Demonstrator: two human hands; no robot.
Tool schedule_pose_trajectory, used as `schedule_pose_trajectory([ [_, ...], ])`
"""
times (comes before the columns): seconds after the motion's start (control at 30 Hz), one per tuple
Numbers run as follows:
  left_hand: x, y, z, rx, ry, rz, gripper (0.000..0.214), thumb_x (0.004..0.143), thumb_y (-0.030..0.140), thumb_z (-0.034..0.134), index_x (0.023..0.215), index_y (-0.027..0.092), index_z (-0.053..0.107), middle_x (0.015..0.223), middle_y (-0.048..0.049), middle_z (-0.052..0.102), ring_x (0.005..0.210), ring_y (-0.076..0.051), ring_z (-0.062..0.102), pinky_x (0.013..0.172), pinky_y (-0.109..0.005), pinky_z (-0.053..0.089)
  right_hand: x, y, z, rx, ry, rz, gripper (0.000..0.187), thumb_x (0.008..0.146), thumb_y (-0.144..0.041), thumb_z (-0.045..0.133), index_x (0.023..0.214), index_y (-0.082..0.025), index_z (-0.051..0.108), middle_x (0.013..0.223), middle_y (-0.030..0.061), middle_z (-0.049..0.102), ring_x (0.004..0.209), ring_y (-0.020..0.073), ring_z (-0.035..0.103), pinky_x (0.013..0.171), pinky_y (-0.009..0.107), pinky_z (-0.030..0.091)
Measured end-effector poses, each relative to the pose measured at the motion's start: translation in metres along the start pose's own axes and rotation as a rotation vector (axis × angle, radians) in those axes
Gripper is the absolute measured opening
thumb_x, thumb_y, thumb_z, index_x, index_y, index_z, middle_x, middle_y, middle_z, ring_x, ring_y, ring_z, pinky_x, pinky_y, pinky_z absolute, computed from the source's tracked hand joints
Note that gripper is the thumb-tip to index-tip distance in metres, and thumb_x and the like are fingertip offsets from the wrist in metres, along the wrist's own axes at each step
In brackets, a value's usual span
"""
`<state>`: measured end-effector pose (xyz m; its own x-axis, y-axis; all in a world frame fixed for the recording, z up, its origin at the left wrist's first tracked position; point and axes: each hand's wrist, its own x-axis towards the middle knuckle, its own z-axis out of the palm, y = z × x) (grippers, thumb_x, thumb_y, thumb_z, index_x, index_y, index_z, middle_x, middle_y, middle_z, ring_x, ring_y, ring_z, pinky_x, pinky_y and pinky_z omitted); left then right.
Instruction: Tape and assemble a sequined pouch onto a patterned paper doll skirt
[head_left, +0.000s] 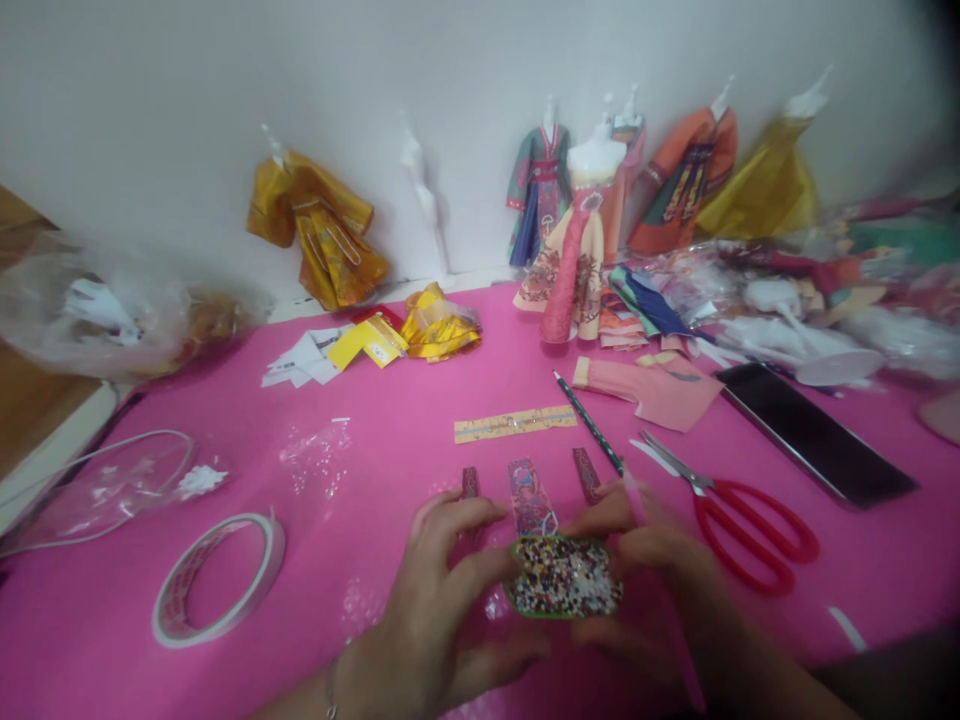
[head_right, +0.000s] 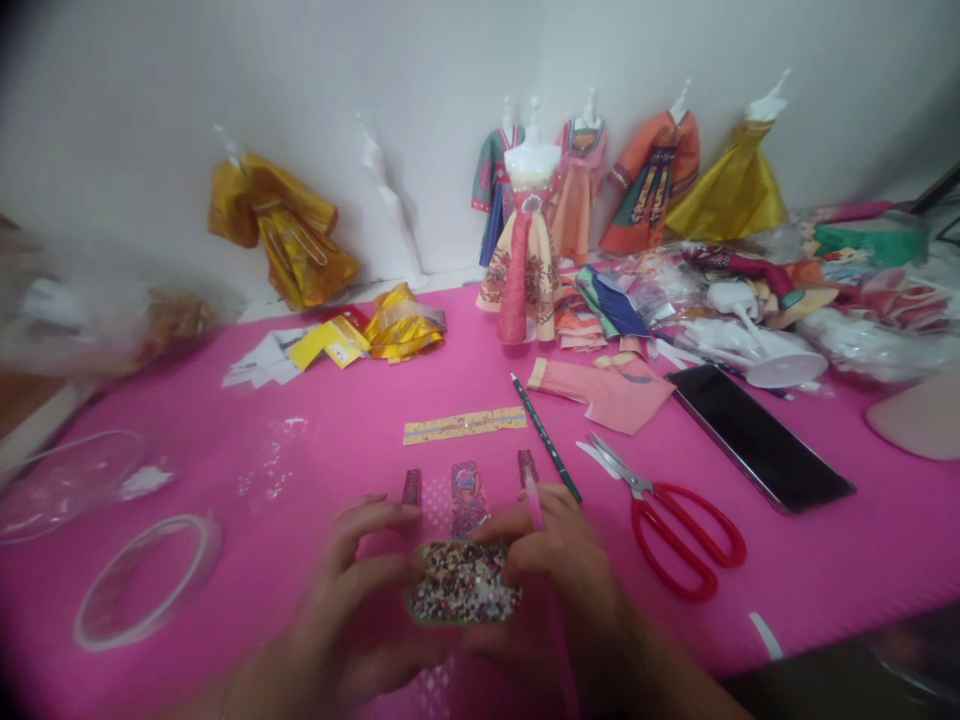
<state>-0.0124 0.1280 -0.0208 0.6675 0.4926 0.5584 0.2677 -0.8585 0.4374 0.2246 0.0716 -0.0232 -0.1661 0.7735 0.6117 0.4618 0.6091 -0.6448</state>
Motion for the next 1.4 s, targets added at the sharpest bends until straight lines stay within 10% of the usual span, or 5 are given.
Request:
schedule_pose_trajectory([
  [0.63,-0.002,0.006,-0.001,-0.181,0.026,-0.083,0.035,0.096,0.049,0.050,0.121,0.024,0.051,0.124,-0.0097,0.045,0.117,-0.027,0.045,0.103,-0.043,0.038,-0.006,-0.002,0.007,0.031,0.049,0.016,0.032,0.085,-0.043,0.073,0.093,-0.026,0.047,0.100,0.0033,0.070,0.086,0.0239,0.066,0.085,0.045,0.047],
  [1.1,0.003,0.010,-0.004,-0.347,0.029,-0.208,0.018,0.096,0.008,0.046,0.105,0.021,0.055,0.116,-0.0086,0.049,0.110,-0.021,0.051,0.093,-0.035,0.048,-0.004,0.007,0.011,0.002,0.102,-0.065,0.031,0.083,-0.044,0.073,0.089,-0.025,0.050,0.100,0.0049,0.072,0.079,0.0232,0.066,0.082,0.046,0.047],
  [1.4,0.001,0.006,-0.002,-0.258,0.008,-0.143,0.027,0.099,0.034,0.046,0.122,0.023,0.055,0.122,-0.0116,0.047,0.114,-0.028,0.050,0.092,-0.044,0.049,-0.006,0.004,0.011,0.041,0.089,-0.040,0.027,0.085,-0.043,0.071,0.092,-0.024,0.052,0.099,0.0053,0.071,0.081,0.0227,0.066,0.081,0.044,0.048],
])
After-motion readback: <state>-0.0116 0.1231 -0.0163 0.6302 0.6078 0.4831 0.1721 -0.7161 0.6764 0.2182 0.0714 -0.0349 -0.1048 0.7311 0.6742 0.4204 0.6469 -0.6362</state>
